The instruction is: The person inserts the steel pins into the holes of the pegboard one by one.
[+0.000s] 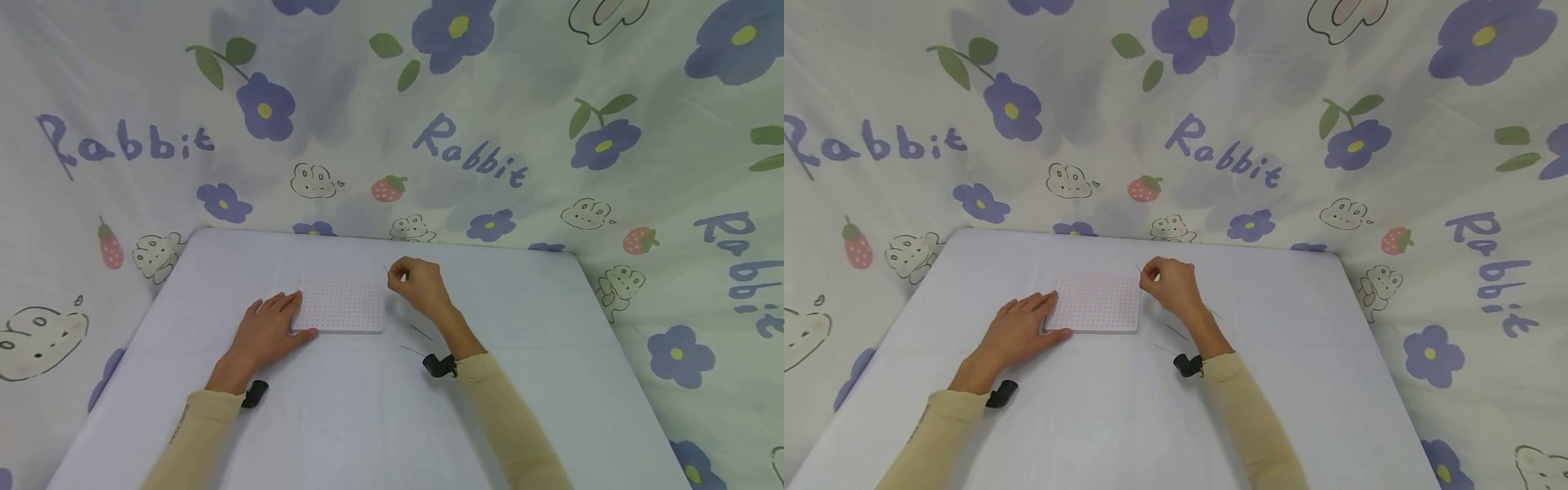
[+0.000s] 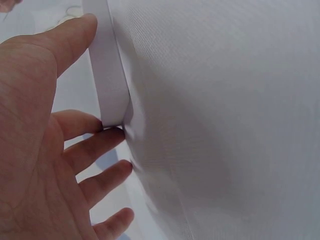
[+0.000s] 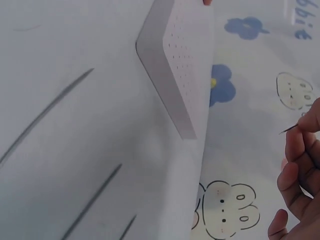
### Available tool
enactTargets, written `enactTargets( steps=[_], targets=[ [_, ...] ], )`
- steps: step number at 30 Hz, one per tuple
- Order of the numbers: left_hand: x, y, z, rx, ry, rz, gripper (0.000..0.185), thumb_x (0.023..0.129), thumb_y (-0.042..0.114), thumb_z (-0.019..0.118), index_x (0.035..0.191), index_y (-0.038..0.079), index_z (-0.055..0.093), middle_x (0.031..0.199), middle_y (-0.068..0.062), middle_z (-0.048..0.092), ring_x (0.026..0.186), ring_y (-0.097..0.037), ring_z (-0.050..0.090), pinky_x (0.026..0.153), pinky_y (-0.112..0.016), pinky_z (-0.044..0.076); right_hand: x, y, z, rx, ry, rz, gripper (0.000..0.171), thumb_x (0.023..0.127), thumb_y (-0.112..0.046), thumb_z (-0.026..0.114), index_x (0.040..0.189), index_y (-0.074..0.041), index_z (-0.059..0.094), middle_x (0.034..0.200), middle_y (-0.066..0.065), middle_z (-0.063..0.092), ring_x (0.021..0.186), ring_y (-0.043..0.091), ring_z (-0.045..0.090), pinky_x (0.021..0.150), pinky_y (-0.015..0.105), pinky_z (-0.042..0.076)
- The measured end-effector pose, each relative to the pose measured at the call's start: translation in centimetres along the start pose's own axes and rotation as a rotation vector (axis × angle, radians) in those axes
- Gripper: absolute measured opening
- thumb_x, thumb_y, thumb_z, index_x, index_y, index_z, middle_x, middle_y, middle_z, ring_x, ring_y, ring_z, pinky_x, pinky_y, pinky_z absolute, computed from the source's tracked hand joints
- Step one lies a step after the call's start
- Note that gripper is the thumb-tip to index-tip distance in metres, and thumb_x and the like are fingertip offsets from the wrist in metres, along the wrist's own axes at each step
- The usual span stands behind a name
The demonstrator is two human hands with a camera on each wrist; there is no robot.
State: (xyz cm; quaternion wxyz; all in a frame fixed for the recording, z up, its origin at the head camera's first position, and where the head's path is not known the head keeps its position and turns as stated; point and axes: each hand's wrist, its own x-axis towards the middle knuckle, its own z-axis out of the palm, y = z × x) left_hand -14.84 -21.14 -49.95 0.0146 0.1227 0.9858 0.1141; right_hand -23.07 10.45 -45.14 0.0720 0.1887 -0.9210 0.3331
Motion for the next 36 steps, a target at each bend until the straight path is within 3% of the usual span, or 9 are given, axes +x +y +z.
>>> enactTargets(
  steps=[16, 20, 25, 36],
  targets=[
    [0.1, 0.0, 0.1, 0.001, 0.007, -0.003, 0.089, 0.09, 0.057, 0.068, 0.152, -0.001, 0.041, 0.152, -0.022, 0.045, 0.14, -0.043, 0.039, 0.114, -0.066, 0.025, 0.3, 0.3, 2.5, -0.003, -0.048, 0.025, 0.009, 0.091, -0.024, 0.067, 0.093, -0.017, 0.071, 0.083, -0.008, 0.069, 0.071, 0.01, 0.057, 0.059, 0.023, 0.047],
    [0.0, 0.1, 0.0, 0.0, 0.012, 0.001, 0.089, 0.09, 0.057, 0.068, 0.151, -0.002, 0.042, 0.151, -0.023, 0.046, 0.14, -0.044, 0.039, 0.113, -0.067, 0.025, 0.3, 0.7, 3.1, -0.021, -0.049, 0.006, 0.008, 0.091, -0.024, 0.067, 0.093, -0.018, 0.072, 0.084, -0.009, 0.071, 0.071, 0.009, 0.058, 0.069, 0.03, 0.049],
    [-0.1, 0.2, 0.0, -0.001, 0.016, 0.003, 0.089, 0.09, 0.057, 0.069, 0.15, -0.003, 0.042, 0.152, -0.023, 0.045, 0.14, -0.045, 0.039, 0.113, -0.068, 0.025, 0.1, 1.1, 3.7, -0.034, -0.077, 0.013, 0.007, 0.09, -0.026, 0.067, 0.093, -0.022, 0.072, 0.085, -0.011, 0.071, 0.072, 0.009, 0.058, 0.091, 0.046, 0.045],
    [0.0, 0.0, 0.4, 0.006, 0.015, 0.0, 0.089, 0.09, 0.058, 0.068, 0.151, -0.001, 0.042, 0.152, -0.022, 0.045, 0.14, -0.043, 0.039, 0.113, -0.066, 0.026, -0.1, 1.5, 4.3, -0.052, -0.108, 0.035, 0.006, 0.091, -0.027, 0.067, 0.094, -0.024, 0.072, 0.086, -0.013, 0.072, 0.07, 0.012, 0.055, 0.088, 0.048, 0.041]
  ],
)
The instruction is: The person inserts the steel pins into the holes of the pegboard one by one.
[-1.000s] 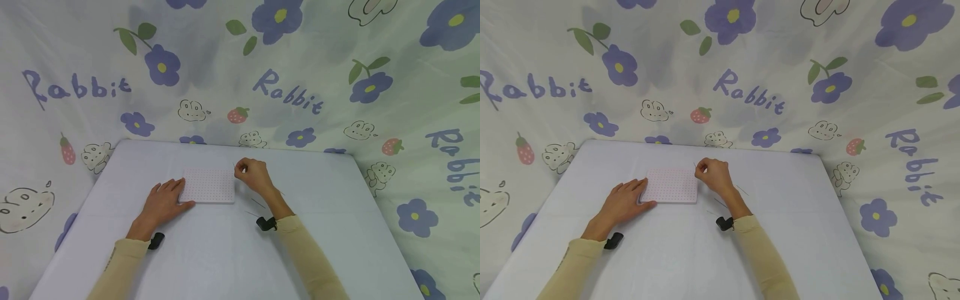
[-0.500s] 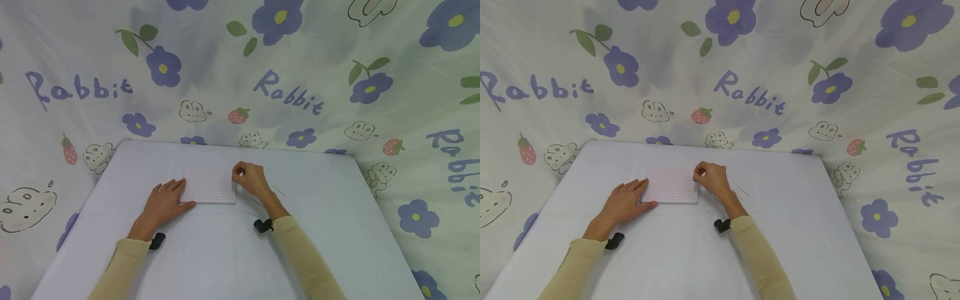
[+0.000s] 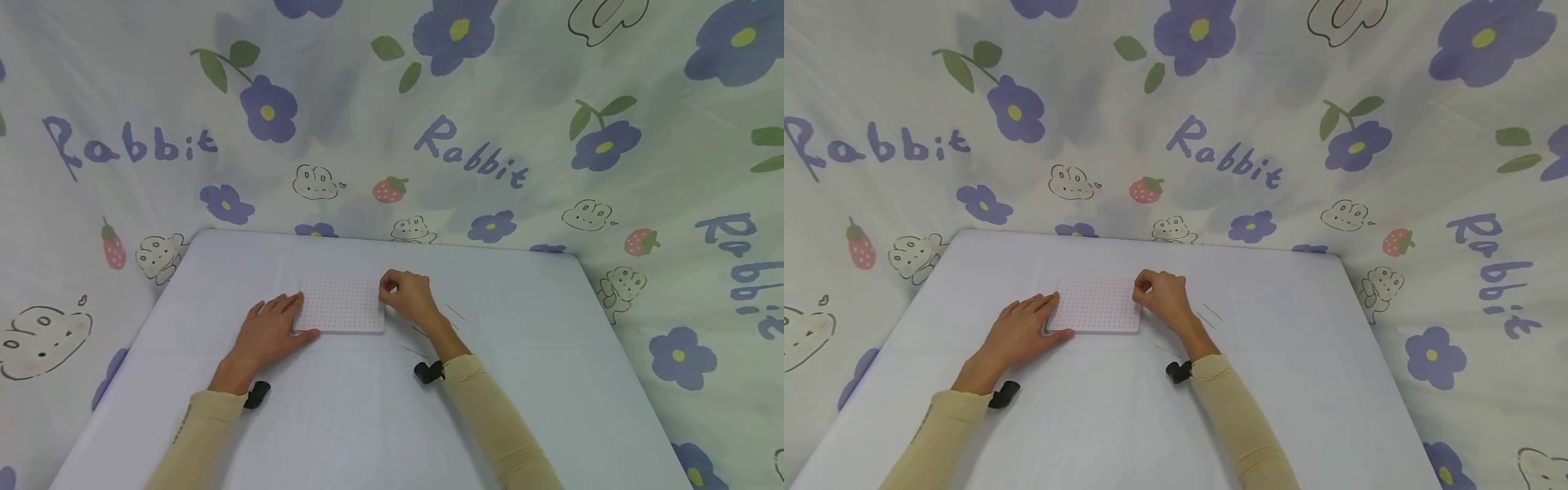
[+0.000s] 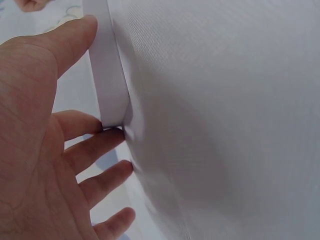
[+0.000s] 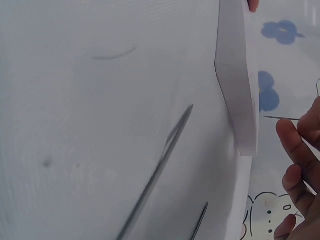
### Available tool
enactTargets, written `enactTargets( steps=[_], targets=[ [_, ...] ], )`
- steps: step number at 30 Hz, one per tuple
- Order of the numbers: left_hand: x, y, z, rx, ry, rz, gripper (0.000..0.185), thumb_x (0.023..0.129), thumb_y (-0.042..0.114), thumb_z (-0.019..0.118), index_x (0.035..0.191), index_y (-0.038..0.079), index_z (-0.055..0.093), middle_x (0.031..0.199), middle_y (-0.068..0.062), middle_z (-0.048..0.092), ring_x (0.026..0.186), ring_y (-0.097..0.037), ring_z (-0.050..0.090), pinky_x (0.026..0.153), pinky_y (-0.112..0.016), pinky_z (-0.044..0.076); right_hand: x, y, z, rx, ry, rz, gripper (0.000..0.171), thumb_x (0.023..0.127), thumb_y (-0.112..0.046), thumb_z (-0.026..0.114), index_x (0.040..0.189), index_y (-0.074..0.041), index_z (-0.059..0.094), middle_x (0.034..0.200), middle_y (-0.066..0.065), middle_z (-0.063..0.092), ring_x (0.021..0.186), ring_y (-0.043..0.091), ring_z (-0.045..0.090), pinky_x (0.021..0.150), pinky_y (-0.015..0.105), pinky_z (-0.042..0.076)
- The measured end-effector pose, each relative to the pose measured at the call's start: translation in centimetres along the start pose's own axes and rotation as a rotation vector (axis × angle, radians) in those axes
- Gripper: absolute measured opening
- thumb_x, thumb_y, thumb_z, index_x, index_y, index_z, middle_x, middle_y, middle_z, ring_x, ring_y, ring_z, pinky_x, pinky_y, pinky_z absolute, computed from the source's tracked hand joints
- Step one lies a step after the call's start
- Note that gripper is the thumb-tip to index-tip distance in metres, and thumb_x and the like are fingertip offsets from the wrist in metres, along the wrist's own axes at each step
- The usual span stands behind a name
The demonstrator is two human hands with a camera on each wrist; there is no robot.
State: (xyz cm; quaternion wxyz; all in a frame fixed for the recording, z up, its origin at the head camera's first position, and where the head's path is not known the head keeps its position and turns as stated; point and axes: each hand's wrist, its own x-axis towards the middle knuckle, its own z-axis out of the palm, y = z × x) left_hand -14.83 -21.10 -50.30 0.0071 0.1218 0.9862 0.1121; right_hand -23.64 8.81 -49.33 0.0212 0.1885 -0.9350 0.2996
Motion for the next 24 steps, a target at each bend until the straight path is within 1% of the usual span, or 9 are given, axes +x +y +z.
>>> enactTargets(
  steps=[4, 10, 18, 24],
  targets=[
    [-0.01, -0.06, 0.05, -0.001, 0.002, 0.002, 0.089, 0.09, 0.057, 0.068, 0.151, -0.002, 0.041, 0.152, -0.022, 0.045, 0.14, -0.044, 0.039, 0.113, -0.065, 0.028, -0.04, 0.13, 0.17, -0.014, -0.005, -0.007, 0.005, 0.092, -0.027, 0.067, 0.093, -0.024, 0.071, 0.087, -0.013, 0.073, 0.07, 0.011, 0.055, 0.09, 0.051, 0.041],
    [-0.07, -0.09, 0.02, -0.028, -0.009, 0.003, 0.09, 0.09, 0.056, 0.068, 0.152, -0.003, 0.039, 0.153, -0.023, 0.043, 0.141, -0.044, 0.038, 0.113, -0.062, 0.032, -0.06, 0.24, 0.32, -0.038, -0.011, -0.003, 0.006, 0.092, -0.028, 0.067, 0.095, -0.024, 0.071, 0.089, -0.013, 0.073, 0.07, 0.011, 0.055, 0.095, 0.056, 0.04],
    [-0.07, -0.08, 0.15, -0.066, -0.016, -0.002, 0.091, 0.091, 0.055, 0.069, 0.152, -0.004, 0.038, 0.154, -0.024, 0.041, 0.142, -0.046, 0.036, 0.113, -0.063, 0.031, -0.16, 0.25, 0.53, -0.079, -0.023, 0.012, 0.006, 0.093, -0.028, 0.067, 0.096, -0.024, 0.071, 0.088, -0.012, 0.073, 0.077, 0.01, 0.06, 0.096, 0.055, 0.039],
    [-0.15, -0.08, 0.05, -0.078, -0.005, 0.004, 0.09, 0.091, 0.054, 0.069, 0.152, -0.005, 0.038, 0.154, -0.025, 0.041, 0.141, -0.047, 0.036, 0.112, -0.064, 0.032, -0.25, 0.29, 0.75, -0.095, -0.026, 0.007, 0.006, 0.092, -0.028, 0.067, 0.095, -0.024, 0.071, 0.086, -0.013, 0.073, 0.076, 0.01, 0.06, 0.092, 0.051, 0.039]
  ],
)
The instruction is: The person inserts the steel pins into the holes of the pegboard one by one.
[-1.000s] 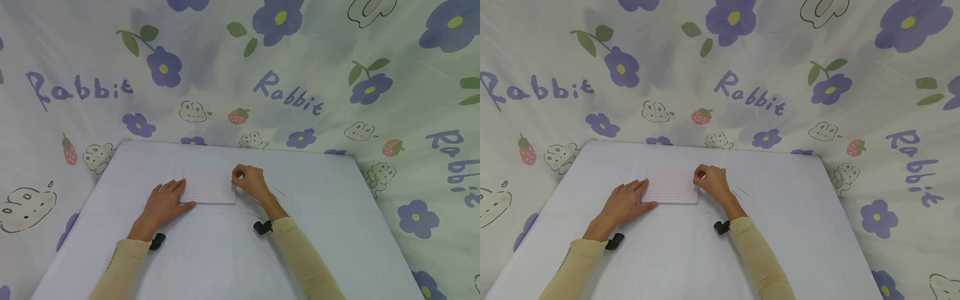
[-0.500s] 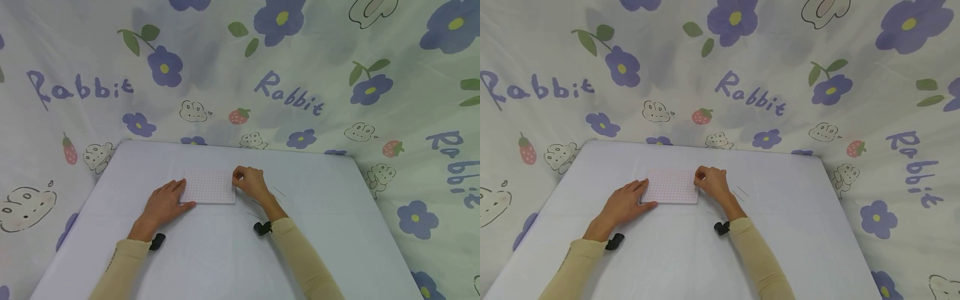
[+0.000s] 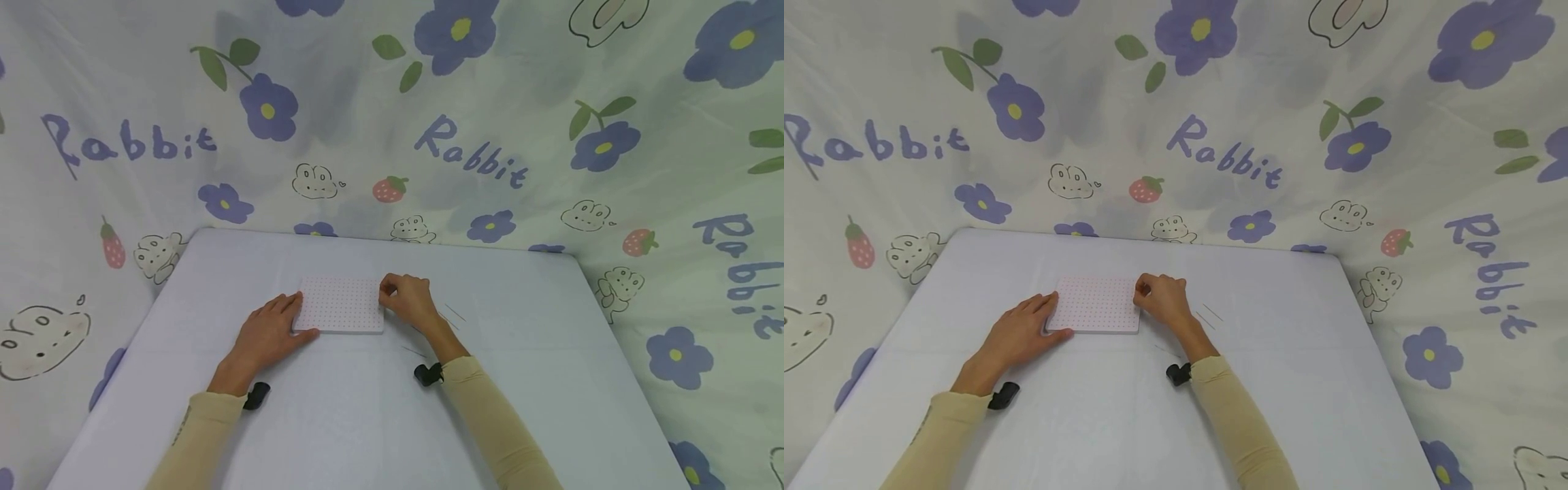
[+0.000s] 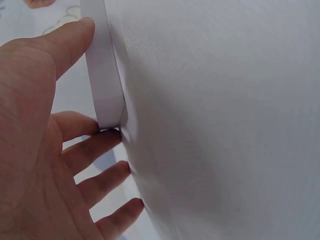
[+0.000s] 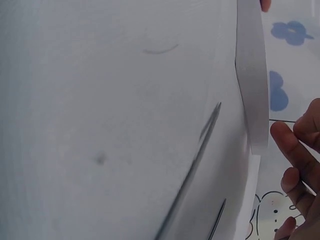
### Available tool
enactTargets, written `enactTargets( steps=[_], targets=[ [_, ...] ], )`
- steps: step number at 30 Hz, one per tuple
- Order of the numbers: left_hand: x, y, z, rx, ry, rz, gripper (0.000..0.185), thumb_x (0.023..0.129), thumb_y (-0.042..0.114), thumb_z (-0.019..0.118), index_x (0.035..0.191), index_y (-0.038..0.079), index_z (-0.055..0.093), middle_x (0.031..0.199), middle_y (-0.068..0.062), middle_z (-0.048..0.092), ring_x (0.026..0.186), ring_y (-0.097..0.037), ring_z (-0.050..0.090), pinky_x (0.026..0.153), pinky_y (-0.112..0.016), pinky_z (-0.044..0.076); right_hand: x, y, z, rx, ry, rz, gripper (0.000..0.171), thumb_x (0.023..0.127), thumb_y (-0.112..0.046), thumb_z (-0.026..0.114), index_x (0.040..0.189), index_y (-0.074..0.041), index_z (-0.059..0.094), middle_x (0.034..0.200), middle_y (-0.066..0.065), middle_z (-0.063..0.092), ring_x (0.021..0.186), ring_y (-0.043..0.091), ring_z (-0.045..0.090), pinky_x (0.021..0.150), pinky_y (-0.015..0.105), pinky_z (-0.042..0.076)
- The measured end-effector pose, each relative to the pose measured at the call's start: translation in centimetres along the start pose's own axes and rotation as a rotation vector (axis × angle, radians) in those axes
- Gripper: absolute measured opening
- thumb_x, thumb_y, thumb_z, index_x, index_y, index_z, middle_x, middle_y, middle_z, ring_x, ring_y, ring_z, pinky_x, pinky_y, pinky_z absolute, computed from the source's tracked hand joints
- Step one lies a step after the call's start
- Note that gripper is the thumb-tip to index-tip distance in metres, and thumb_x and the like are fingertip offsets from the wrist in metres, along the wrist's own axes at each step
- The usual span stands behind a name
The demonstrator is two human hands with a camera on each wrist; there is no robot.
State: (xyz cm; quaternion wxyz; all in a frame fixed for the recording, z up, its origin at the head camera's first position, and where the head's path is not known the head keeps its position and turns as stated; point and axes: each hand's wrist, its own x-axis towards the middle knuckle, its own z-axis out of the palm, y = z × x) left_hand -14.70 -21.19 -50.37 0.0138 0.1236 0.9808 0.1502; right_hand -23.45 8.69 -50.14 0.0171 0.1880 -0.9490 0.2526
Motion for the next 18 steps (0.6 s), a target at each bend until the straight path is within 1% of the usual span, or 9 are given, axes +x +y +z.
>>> enactTargets(
  steps=[6, 9, 13, 18],
  targets=[
    [0.0, 0.1, 0.0, 0.0, 0.007, 0.007, 0.09, 0.091, 0.053, 0.069, 0.151, -0.005, 0.038, 0.153, -0.025, 0.042, 0.141, -0.047, 0.037, 0.111, -0.064, 0.033, -0.2, 0.0, -0.1, -0.014, -0.008, 0.013, 0.007, 0.092, -0.029, 0.067, 0.095, -0.025, 0.071, 0.086, -0.014, 0.072, 0.08, 0.01, 0.059, 0.093, 0.052, 0.038],
    [0.1, 0.2, 0.0, 0.002, 0.008, 0.011, 0.089, 0.091, 0.053, 0.069, 0.151, -0.005, 0.039, 0.153, -0.025, 0.043, 0.14, -0.047, 0.037, 0.111, -0.064, 0.033, -0.4, 0.0, -0.5, -0.003, -0.012, 0.024, 0.009, 0.093, -0.031, 0.067, 0.096, -0.025, 0.073, 0.086, -0.016, 0.072, 0.083, 0.01, 0.06, 0.095, 0.052, 0.036],
    [0.1, 0.1, 0.1, 0.002, 0.011, 0.013, 0.089, 0.091, 0.054, 0.069, 0.151, -0.005, 0.039, 0.153, -0.024, 0.042, 0.141, -0.046, 0.037, 0.111, -0.064, 0.033, -0.5, 0.3, -1.5, 0.03, -0.001, 0.046, 0.016, 0.094, -0.036, 0.069, 0.102, -0.024, 0.074, 0.088, -0.016, 0.071, 0.081, 0.009, 0.06, 0.092, 0.051, 0.036],
    [0.1, -0.2, 0.3, 0.009, 0.012, 0.016, 0.09, 0.091, 0.055, 0.067, 0.152, -0.005, 0.038, 0.153, -0.025, 0.042, 0.14, -0.046, 0.037, 0.111, -0.064, 0.033, -0.8, 1.7, -3.4, 0.067, 0.051, 0.087, 0.027, 0.094, -0.042, 0.07, 0.113, -0.024, 0.076, 0.091, -0.014, 0.071, 0.078, 0.01, 0.056, 0.087, 0.047, 0.039]
  ],
)
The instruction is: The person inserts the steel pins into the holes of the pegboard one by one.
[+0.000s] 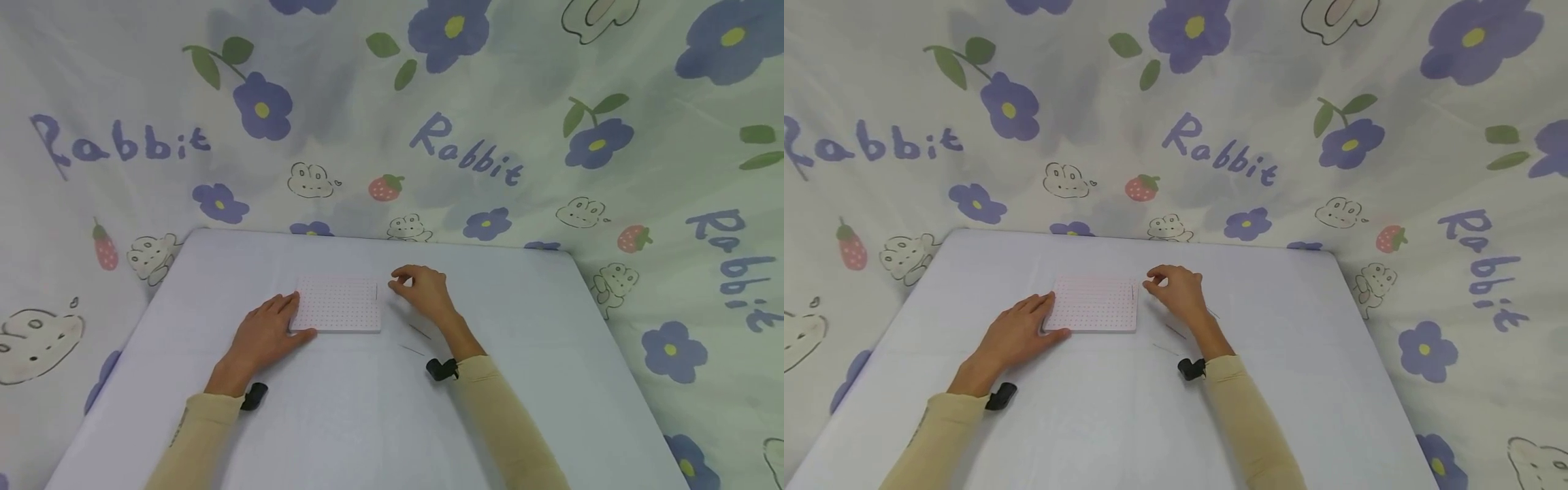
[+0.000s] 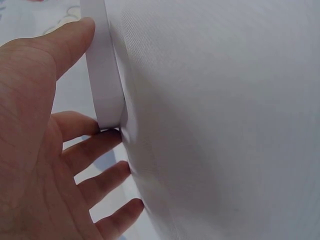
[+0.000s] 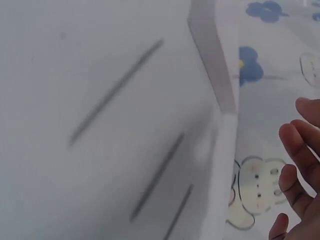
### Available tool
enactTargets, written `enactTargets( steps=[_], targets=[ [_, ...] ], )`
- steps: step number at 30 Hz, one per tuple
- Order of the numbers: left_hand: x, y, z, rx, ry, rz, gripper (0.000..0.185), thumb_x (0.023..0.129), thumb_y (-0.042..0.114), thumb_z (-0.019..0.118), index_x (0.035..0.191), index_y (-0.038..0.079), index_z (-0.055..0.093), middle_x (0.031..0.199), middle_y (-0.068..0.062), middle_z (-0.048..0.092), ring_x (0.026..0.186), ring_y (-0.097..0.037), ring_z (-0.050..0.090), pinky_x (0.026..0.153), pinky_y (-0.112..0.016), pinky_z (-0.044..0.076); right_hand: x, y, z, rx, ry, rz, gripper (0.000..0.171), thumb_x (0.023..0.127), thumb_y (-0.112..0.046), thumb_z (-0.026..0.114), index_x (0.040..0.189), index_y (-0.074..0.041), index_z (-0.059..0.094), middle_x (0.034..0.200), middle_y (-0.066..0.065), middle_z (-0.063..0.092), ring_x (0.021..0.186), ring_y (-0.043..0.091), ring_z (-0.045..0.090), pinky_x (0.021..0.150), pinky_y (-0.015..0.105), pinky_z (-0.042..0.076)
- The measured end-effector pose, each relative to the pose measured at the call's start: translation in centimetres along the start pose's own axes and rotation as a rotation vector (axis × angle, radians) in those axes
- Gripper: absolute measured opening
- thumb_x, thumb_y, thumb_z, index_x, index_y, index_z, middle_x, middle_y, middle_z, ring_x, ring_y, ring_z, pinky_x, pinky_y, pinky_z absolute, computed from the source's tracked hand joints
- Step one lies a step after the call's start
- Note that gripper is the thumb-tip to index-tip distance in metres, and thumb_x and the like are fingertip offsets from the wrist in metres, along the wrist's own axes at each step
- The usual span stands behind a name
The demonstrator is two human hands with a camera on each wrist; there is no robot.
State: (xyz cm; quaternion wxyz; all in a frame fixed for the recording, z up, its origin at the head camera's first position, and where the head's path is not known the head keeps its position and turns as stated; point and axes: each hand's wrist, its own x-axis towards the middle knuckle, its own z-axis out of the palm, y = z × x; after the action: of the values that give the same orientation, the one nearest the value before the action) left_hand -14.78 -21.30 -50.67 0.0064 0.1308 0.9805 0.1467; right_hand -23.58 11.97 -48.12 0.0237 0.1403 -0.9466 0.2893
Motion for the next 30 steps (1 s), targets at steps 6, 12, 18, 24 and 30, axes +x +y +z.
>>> enactTargets(
  steps=[6, 12, 18, 24, 30],
  targets=[
    [0.0, -0.1, 0.0, 0.006, 0.013, 0.013, 0.09, 0.091, 0.056, 0.067, 0.151, -0.005, 0.039, 0.152, -0.025, 0.043, 0.139, -0.047, 0.039, 0.109, -0.064, 0.035, -1.0, 3.1, -2.5, 0.077, 0.049, 0.076, 0.031, 0.092, -0.043, 0.072, 0.115, -0.022, 0.077, 0.097, -0.008, 0.072, 0.083, 0.015, 0.058, 0.085, 0.047, 0.042],
    [0.1, -0.2, 0.2, 0.012, 0.011, 0.019, 0.091, 0.092, 0.058, 0.066, 0.151, -0.005, 0.039, 0.152, -0.026, 0.042, 0.139, -0.047, 0.038, 0.11, -0.064, 0.035, -2.7, 6.5, -3.6, 0.049, 0.029, 0.225, 0.027, 0.093, -0.042, 0.072, 0.112, -0.024, 0.078, 0.106, -0.002, 0.074, 0.095, 0.02, 0.063, 0.099, 0.062, 0.036],
    [0.2, -0.3, 0.4, 0.016, 0.009, 0.02, 0.09, 0.091, 0.057, 0.066, 0.151, -0.006, 0.039, 0.152, -0.026, 0.042, 0.139, -0.048, 0.039, 0.109, -0.065, 0.035, -4.4, 8.4, -3.8, -0.009, 0.01, 0.327, 0.022, 0.091, -0.039, 0.074, 0.105, -0.024, 0.08, 0.103, 0.0, 0.074, 0.099, 0.028, 0.066, 0.098, 0.067, 0.036],
    [0.1, -0.5, 0.4, 0.022, 0.017, 0.026, 0.09, 0.091, 0.057, 0.066, 0.15, -0.006, 0.04, 0.151, -0.027, 0.043, 0.138, -0.048, 0.04, 0.107, -0.065, 0.036, -5.4, 9.3, -3.0, -0.031, 0.003, 0.367, 0.016, 0.089, -0.038, 0.076, 0.098, -0.026, 0.081, 0.106, -0.001, 0.076, 0.11, 0.03, 0.066, 0.097, 0.067, 0.035],
    [0.2, -0.2, 0.2, 0.017, 0.027, 0.039, 0.09, 0.091, 0.057, 0.066, 0.149, -0.006, 0.041, 0.149, -0.027, 0.045, 0.136, -0.048, 0.042, 0.107, -0.064, 0.038, -5.9, 9.8, -2.7, -0.039, 0.026, 0.377, 0.014, 0.089, -0.039, 0.077, 0.094, -0.026, 0.081, 0.105, 0.0, 0.076, 0.104, 0.029, 0.067, 0.09, 0.06, 0.039]
  ],
)
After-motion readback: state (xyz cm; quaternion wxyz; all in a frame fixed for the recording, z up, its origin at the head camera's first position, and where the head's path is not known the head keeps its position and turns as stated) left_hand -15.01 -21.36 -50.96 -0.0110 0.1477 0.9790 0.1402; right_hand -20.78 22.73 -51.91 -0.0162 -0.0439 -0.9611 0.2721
